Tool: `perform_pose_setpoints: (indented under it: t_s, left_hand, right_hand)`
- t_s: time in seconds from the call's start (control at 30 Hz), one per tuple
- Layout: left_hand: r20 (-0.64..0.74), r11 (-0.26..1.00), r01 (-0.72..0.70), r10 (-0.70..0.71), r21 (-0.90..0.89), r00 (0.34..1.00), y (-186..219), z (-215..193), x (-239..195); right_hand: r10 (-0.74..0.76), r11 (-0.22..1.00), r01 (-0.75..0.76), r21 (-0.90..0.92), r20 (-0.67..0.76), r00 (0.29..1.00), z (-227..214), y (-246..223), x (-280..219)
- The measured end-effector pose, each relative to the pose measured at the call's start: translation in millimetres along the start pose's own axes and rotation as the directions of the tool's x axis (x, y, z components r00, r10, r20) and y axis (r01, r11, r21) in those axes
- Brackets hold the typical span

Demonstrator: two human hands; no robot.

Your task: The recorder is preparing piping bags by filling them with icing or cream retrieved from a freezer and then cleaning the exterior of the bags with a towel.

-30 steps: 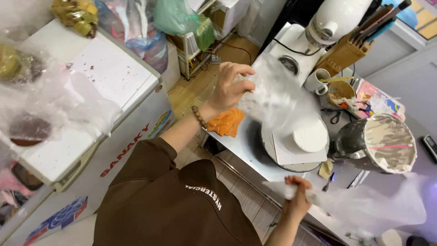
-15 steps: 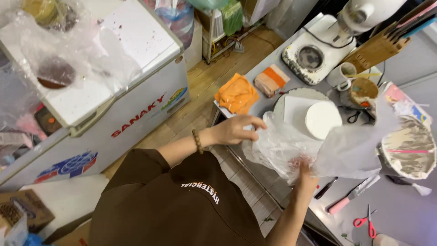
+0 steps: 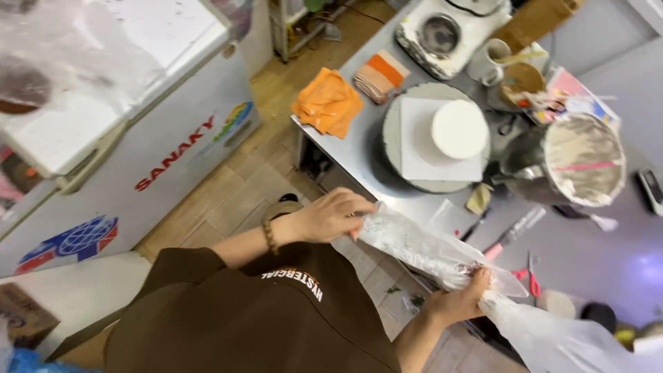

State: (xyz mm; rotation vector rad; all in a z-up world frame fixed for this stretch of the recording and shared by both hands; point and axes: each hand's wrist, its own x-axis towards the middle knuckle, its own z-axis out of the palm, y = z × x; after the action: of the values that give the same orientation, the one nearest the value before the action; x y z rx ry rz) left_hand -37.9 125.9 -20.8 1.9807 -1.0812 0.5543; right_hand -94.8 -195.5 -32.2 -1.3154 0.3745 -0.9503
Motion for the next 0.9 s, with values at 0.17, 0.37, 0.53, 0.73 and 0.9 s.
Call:
perform_pose_setpoints:
  t_s: [0.17,0.37,0.53,0.73,0.9]
  left_hand:
    - [-0.155,0.955,0.084,-0.132,-0.284,0.979,7,34,-30]
    - [0.482,0.700,0.540,-0.310,-0.467,0.820,-12,139,-50]
    - [0.805,0.590,0.694,-0.120,-0.413,0.581,1,203,-29]
    - [0.500,0.629,0.572,-0.315,-0.527,0.807,-13,196,-14]
    - [0.365,0.793,0.504,-0.381,-0.344,0.849,-24,183,-22]
  right_hand:
    - [0.157,0.948,-0.156,0.279,0.018,0.987,19,-58,-1]
    - [0.095,0.970,-0.109,0.218,0.074,0.993,-33,-13,3]
    - [0.054,0.980,-0.070,0.187,0.090,0.994,-31,-41,5]
    - [-0.297,0.948,0.299,-0.111,0.033,0.954,-145,-29,53]
    - [-0.370,0.916,0.371,0.153,-0.040,0.928,-172,-65,47]
